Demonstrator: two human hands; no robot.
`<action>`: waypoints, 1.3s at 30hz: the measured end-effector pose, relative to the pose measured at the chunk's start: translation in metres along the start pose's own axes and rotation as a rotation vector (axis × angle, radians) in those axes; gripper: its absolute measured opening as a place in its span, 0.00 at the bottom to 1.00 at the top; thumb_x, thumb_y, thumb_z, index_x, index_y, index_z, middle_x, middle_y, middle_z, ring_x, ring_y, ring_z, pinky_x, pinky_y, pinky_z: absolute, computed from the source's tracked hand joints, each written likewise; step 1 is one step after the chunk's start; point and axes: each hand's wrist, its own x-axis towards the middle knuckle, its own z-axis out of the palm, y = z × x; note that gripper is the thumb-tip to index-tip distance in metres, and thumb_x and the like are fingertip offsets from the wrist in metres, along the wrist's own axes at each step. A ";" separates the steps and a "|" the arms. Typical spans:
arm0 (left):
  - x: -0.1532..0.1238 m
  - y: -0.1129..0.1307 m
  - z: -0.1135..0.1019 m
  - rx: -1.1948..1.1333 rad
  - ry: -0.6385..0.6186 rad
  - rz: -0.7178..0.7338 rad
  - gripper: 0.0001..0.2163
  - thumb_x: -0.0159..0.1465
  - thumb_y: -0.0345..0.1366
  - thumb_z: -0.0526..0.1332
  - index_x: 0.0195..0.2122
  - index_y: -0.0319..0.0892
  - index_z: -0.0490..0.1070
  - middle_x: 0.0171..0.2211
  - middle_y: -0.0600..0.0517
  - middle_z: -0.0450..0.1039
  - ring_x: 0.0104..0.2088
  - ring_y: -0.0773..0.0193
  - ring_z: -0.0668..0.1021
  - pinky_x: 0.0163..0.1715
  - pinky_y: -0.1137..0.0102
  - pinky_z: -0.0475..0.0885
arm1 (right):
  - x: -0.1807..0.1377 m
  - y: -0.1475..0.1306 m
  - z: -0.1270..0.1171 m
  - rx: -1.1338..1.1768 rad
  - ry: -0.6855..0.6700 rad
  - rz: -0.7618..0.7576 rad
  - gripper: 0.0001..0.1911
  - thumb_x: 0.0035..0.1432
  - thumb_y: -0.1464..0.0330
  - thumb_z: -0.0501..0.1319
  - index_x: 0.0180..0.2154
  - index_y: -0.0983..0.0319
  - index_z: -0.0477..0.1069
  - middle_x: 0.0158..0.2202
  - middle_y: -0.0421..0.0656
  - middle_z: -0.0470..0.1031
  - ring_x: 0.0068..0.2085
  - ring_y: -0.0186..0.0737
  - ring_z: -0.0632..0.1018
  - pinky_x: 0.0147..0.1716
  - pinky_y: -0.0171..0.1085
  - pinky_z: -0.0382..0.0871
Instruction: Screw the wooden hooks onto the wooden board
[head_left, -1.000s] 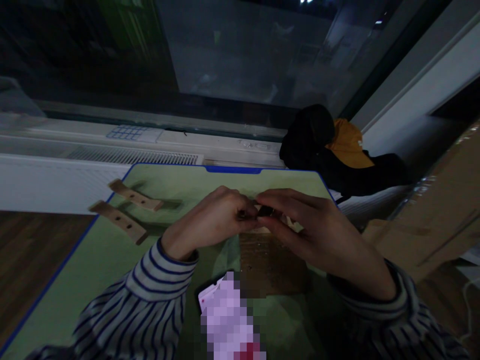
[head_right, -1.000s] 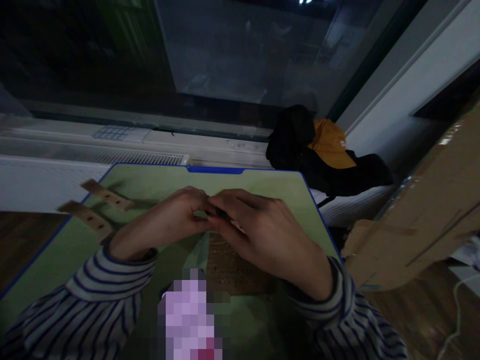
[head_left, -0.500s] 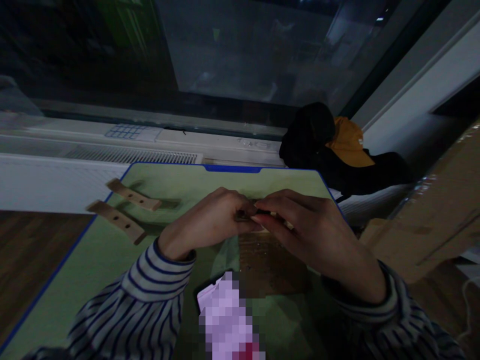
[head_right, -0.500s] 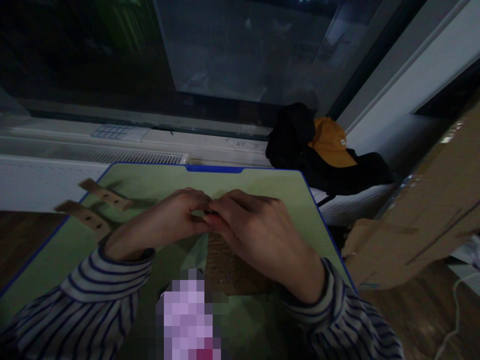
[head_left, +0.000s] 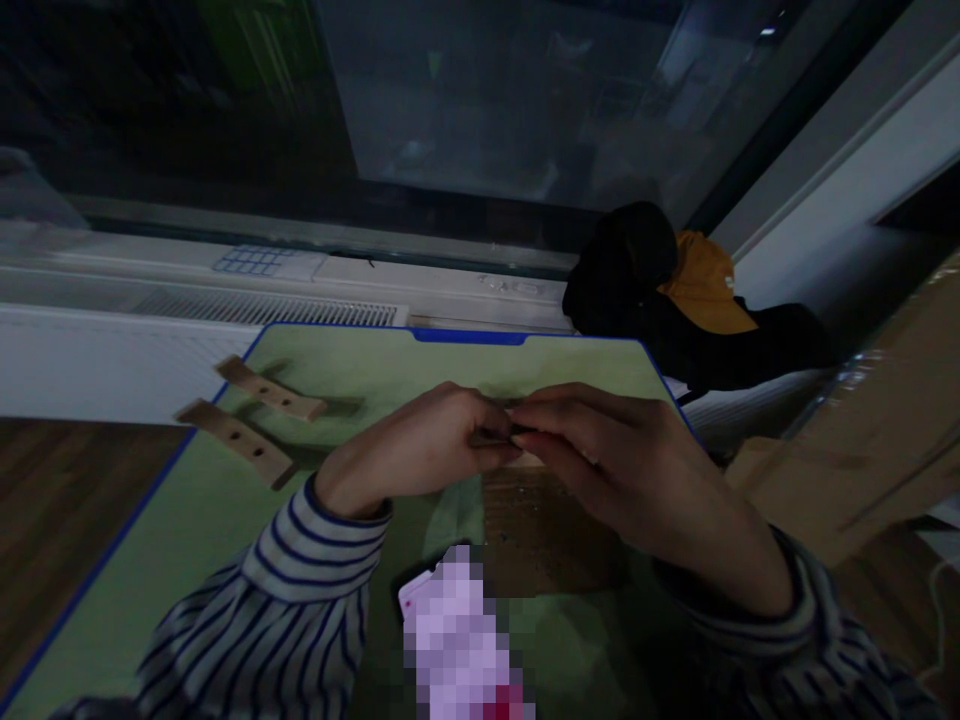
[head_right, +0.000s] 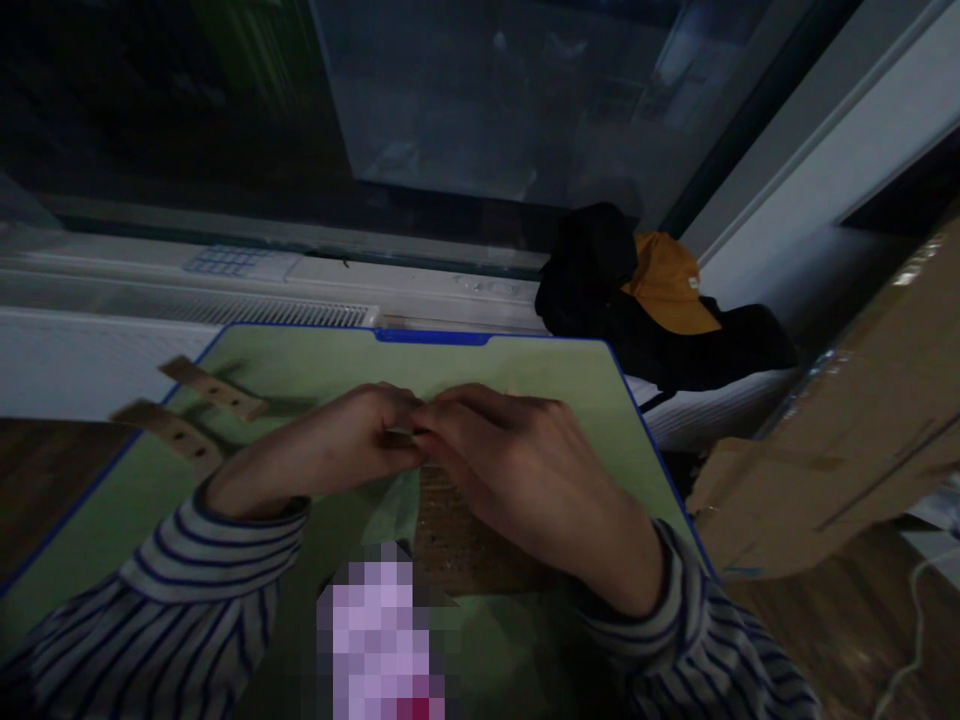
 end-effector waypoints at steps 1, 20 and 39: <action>0.000 0.000 0.000 0.000 -0.007 -0.005 0.07 0.60 0.33 0.56 0.31 0.41 0.75 0.27 0.54 0.75 0.27 0.68 0.73 0.28 0.73 0.62 | 0.000 0.000 0.001 -0.024 0.012 0.005 0.11 0.62 0.70 0.55 0.46 0.61 0.69 0.44 0.43 0.75 0.41 0.36 0.76 0.40 0.36 0.70; -0.001 0.001 0.000 0.032 0.010 -0.009 0.10 0.61 0.39 0.57 0.31 0.40 0.75 0.27 0.53 0.75 0.28 0.68 0.73 0.29 0.73 0.62 | 0.001 -0.001 -0.004 0.063 -0.053 0.004 0.12 0.61 0.69 0.55 0.47 0.60 0.69 0.44 0.38 0.76 0.43 0.32 0.76 0.43 0.32 0.68; 0.002 0.000 0.001 -0.002 0.040 0.006 0.08 0.60 0.39 0.59 0.35 0.44 0.76 0.30 0.52 0.78 0.30 0.66 0.76 0.28 0.73 0.64 | -0.002 0.001 -0.006 0.128 -0.083 -0.033 0.16 0.62 0.73 0.53 0.51 0.61 0.67 0.51 0.39 0.73 0.50 0.31 0.73 0.50 0.31 0.65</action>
